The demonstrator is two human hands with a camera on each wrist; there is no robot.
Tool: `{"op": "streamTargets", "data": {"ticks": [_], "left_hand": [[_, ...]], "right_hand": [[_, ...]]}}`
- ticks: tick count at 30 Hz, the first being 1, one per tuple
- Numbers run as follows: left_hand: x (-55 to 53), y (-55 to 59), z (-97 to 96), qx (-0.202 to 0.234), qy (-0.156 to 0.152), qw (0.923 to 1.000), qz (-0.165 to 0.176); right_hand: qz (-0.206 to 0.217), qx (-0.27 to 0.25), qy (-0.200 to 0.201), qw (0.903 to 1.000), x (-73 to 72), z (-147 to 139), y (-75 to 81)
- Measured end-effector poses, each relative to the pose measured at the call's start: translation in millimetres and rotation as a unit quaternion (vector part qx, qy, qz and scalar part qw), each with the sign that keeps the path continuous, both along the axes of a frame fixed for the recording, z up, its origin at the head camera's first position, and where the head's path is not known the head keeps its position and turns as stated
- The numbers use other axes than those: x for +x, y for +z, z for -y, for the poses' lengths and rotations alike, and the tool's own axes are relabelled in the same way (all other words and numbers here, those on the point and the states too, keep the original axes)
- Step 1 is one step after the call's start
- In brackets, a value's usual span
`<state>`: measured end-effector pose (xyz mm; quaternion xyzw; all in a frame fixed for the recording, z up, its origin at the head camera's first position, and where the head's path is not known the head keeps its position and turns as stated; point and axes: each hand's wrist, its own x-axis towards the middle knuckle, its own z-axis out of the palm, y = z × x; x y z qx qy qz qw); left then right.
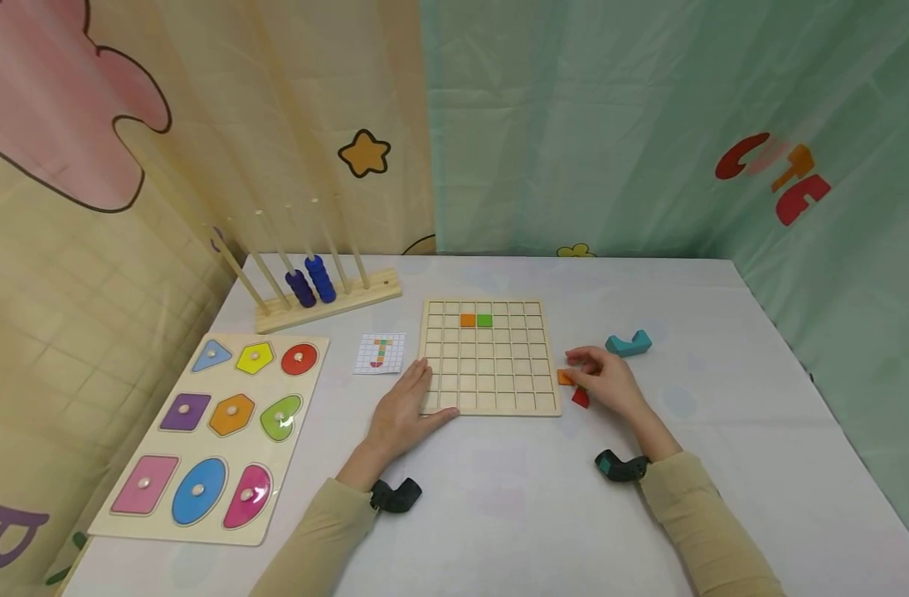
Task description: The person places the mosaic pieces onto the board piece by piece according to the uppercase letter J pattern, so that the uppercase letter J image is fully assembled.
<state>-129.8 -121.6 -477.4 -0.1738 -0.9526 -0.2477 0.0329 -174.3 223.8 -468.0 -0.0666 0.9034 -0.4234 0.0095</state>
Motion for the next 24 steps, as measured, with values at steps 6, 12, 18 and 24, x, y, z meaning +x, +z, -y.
{"op": "streamTargets", "data": {"ticks": [6,12,18,24], "left_hand": [[-0.3,-0.2,0.1,0.001,-0.002,1.0000,0.001],[-0.5,0.0,0.2,-0.001,-0.002,1.0000,0.001],[-0.8,-1.0,0.3,0.000,-0.001,1.0000,-0.002],[-1.0,-1.7,0.3,0.000,-0.001,1.0000,-0.004]], "right_hand": [[0.002,0.001,0.009,1.0000,0.0,-1.9,-2.2],[0.008,-0.003,0.014,0.9999,-0.7,-2.6,-1.9],[0.020,-0.002,0.027,0.9994,-0.7,-3.0,-0.4],[0.026,-0.009,0.037,0.9989,-0.3,-3.9,0.3]]}}
